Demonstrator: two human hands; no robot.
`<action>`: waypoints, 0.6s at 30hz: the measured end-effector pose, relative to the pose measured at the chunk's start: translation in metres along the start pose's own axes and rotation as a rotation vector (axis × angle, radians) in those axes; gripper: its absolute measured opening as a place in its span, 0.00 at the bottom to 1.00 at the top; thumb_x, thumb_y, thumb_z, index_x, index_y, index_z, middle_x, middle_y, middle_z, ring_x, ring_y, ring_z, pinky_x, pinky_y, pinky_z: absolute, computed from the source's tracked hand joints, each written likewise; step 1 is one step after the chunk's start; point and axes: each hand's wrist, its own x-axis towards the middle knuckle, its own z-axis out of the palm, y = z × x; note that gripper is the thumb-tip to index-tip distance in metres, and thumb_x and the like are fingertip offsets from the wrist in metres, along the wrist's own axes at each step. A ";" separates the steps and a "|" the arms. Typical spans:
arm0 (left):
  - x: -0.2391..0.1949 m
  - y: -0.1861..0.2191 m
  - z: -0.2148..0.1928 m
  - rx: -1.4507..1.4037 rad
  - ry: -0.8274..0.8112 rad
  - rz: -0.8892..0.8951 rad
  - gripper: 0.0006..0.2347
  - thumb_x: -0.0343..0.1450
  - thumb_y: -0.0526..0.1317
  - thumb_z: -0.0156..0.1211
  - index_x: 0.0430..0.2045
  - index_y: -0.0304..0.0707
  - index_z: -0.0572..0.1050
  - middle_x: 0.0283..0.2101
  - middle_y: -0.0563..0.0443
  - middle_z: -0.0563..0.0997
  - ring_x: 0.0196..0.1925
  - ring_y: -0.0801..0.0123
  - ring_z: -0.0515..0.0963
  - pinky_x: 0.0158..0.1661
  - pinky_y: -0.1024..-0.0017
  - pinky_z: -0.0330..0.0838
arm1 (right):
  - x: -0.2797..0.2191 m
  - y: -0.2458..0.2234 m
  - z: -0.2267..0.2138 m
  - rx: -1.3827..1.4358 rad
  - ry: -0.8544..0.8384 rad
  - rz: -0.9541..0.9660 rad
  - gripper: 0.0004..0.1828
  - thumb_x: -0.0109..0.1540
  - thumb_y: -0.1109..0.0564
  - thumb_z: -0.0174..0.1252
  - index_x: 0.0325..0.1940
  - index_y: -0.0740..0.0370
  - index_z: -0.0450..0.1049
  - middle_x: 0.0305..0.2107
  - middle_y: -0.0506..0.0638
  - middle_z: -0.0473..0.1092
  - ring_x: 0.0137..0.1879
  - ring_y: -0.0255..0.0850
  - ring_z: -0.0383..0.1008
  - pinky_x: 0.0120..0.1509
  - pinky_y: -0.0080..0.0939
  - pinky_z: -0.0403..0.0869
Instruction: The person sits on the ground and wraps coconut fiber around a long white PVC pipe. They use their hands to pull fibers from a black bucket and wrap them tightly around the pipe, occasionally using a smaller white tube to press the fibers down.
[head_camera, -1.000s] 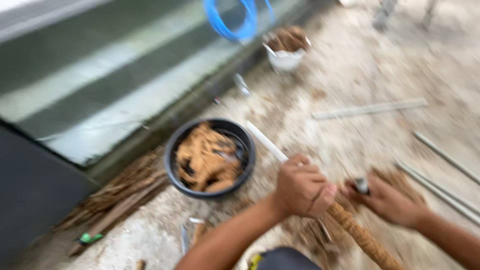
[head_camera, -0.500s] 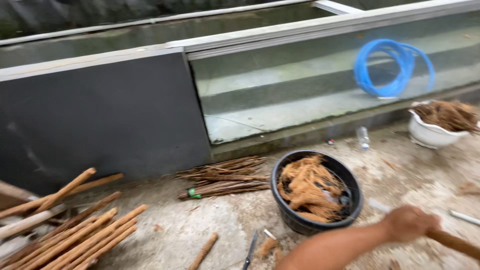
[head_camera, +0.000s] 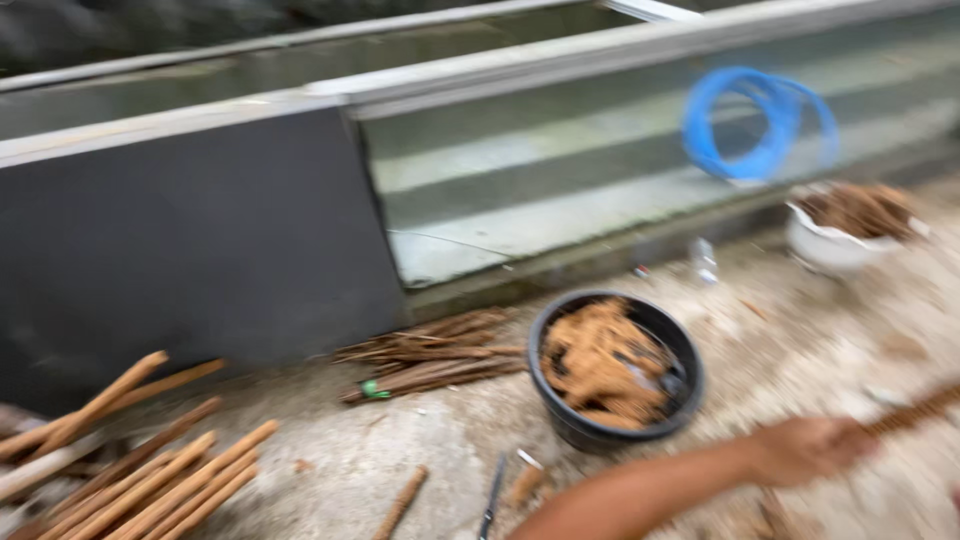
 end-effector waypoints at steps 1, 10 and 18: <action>-0.008 0.004 0.000 -0.065 -0.001 -0.092 0.21 0.83 0.54 0.44 0.51 0.30 0.72 0.38 0.42 0.78 0.44 0.61 0.76 0.47 0.63 0.72 | -0.004 -0.002 -0.010 -0.026 0.008 -0.014 0.17 0.65 0.44 0.54 0.33 0.58 0.74 0.22 0.45 0.65 0.30 0.37 0.61 0.35 0.42 0.64; -0.064 0.132 -0.019 -0.150 -0.074 -0.128 0.27 0.77 0.61 0.32 0.44 0.34 0.72 0.32 0.57 0.72 0.33 0.75 0.71 0.36 0.70 0.71 | -0.102 -0.037 -0.068 -0.423 0.003 -0.302 0.23 0.69 0.43 0.50 0.26 0.60 0.70 0.17 0.44 0.62 0.26 0.34 0.58 0.32 0.39 0.63; -0.063 0.163 -0.020 0.063 0.010 -0.150 0.21 0.79 0.53 0.33 0.44 0.37 0.73 0.21 0.59 0.66 0.21 0.74 0.65 0.26 0.75 0.64 | -0.149 -0.050 -0.048 -0.621 -0.090 -0.542 0.11 0.61 0.60 0.52 0.43 0.58 0.78 0.36 0.50 0.78 0.33 0.35 0.80 0.37 0.36 0.78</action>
